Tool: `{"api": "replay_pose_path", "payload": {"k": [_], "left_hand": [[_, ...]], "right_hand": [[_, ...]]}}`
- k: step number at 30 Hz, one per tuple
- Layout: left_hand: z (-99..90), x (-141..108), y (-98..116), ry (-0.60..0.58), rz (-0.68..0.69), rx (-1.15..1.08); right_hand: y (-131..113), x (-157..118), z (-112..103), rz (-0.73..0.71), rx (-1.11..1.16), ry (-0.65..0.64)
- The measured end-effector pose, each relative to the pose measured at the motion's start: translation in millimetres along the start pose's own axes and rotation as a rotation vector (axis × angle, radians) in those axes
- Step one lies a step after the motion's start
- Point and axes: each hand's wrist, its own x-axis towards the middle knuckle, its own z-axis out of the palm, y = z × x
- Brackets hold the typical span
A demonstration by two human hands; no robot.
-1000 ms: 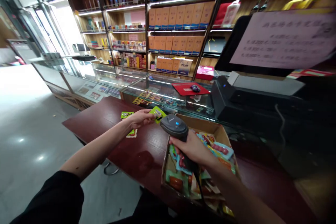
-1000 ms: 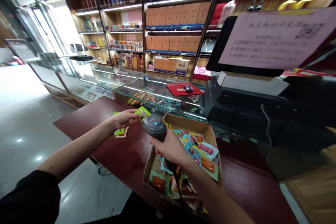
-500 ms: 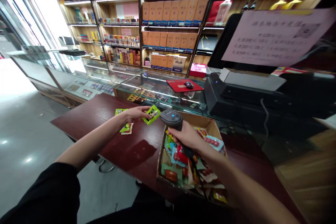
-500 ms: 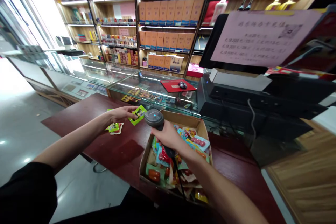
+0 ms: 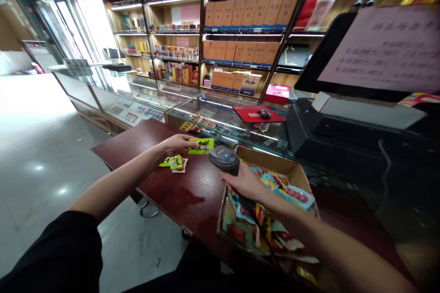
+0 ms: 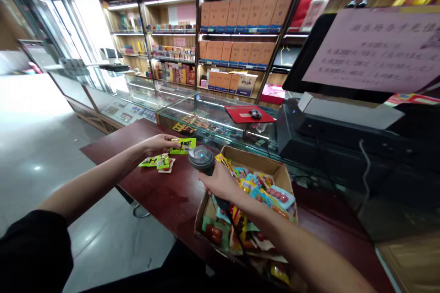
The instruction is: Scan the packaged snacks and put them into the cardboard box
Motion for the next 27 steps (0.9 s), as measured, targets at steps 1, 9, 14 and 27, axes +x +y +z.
{"api": "replay_pose_path", "payload": {"k": [1,9,14,27], "left_hand": [[-0.7,-0.2,0.5,-0.009,-0.018,0.008],[7.4,3.4,3.4,-0.098,-0.05,0.0],[29.6,13.4,4.8,-0.156,0.0,0.088],[217.8,54.6,8.9,-0.563,-0.077,0.068]], "right_hand": [[0.1,0.5,0.2,-0.001,-0.008,-0.005],[2.0,-1.1,-8.2,-0.024,-0.083,0.002],[-2.4,-25.2,-28.8,-0.016,-0.016,0.034],[15.7,-146.5,-100.7,0.13,0.114,0.452]]}}
